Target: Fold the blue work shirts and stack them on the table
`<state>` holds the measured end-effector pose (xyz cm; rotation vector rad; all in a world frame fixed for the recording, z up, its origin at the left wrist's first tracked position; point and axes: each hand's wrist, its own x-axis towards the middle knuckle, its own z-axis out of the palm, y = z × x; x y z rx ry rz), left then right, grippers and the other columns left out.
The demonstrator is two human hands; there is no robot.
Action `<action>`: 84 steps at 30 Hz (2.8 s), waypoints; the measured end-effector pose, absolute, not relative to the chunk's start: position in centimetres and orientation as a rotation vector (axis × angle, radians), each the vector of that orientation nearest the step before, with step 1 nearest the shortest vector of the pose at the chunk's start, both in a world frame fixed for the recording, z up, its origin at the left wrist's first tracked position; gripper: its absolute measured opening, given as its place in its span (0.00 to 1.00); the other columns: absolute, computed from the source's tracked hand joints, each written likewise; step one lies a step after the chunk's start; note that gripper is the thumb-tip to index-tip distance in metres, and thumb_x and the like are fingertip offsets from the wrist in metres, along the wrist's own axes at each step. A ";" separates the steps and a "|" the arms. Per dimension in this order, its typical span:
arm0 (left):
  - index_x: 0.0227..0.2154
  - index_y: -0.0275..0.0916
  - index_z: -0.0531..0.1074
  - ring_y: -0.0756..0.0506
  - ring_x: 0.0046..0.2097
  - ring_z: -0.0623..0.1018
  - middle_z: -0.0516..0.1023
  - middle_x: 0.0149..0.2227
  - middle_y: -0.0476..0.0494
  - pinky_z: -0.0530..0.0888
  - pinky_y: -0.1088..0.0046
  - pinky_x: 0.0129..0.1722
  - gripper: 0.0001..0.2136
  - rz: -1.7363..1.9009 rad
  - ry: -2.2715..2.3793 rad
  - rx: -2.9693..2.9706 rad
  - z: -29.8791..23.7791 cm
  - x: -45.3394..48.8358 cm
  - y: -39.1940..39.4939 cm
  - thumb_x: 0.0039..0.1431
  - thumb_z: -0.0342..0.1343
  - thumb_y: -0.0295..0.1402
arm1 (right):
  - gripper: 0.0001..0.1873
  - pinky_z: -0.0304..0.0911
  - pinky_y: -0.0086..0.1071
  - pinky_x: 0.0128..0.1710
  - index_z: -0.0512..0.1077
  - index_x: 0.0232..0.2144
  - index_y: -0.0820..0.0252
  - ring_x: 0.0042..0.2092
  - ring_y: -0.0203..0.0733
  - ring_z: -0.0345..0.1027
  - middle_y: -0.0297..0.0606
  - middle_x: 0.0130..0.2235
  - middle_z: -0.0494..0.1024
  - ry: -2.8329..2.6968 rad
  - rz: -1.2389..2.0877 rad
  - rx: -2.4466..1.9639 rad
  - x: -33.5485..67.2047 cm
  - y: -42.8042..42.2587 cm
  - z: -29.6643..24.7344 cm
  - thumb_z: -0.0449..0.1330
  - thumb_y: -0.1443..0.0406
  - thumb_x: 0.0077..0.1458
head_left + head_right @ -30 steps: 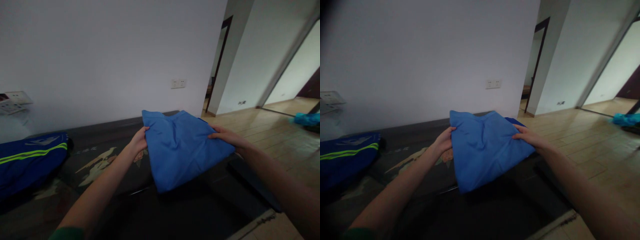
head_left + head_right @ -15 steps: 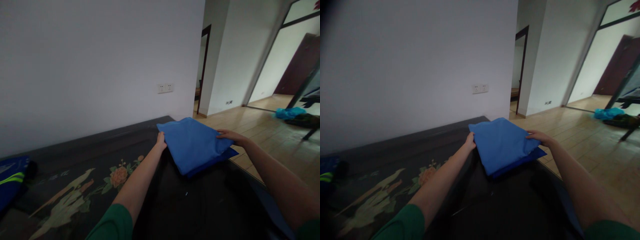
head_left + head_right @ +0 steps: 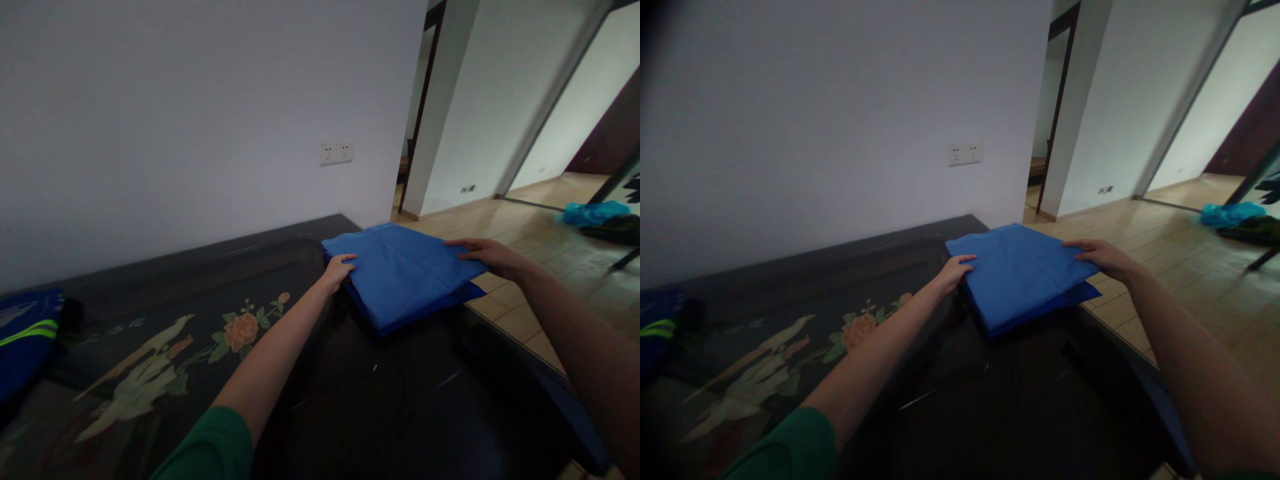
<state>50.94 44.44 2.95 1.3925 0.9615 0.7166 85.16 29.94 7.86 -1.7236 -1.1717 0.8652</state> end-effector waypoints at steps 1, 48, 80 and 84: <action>0.52 0.37 0.72 0.52 0.25 0.70 0.76 0.32 0.44 0.70 0.76 0.27 0.23 0.696 0.987 1.395 2.5 51.1 44.2 0.51 0.55 0.20 | 0.26 0.66 0.25 0.26 0.72 0.52 0.64 0.28 0.35 0.70 0.45 0.44 0.80 -1.166 0.872 -1.754 85.3 29.8 7.6 0.61 0.70 0.48; 0.48 0.32 0.68 0.40 0.52 0.73 0.76 0.48 0.37 0.65 0.64 0.52 0.15 1.273 2.662 1.615 10.1 -13.4 30.9 0.64 0.40 0.26 | 0.21 0.56 0.59 0.59 0.71 0.53 0.51 0.61 0.54 0.61 0.44 0.59 0.69 -2.518 0.190 -1.192 44.6 19.6 -2.5 0.51 0.60 0.60; 0.58 0.48 0.65 0.46 0.64 0.63 0.67 0.61 0.45 0.63 0.65 0.61 0.19 0.521 0.483 3.143 11.0 18.1 10.3 0.67 0.44 0.30 | 0.17 0.70 0.42 0.46 0.74 0.42 0.56 0.45 0.48 0.74 0.43 0.45 0.78 -1.566 0.632 -1.249 48.9 9.5 4.4 0.59 0.53 0.54; 0.63 0.45 0.57 0.39 0.61 0.65 0.65 0.61 0.36 0.64 0.54 0.59 0.26 0.565 0.908 3.020 10.7 12.5 13.0 0.63 0.54 0.35 | 0.09 0.71 0.36 0.44 0.74 0.39 0.53 0.43 0.44 0.74 0.39 0.41 0.78 -1.415 0.426 -1.282 48.3 3.9 3.7 0.58 0.58 0.57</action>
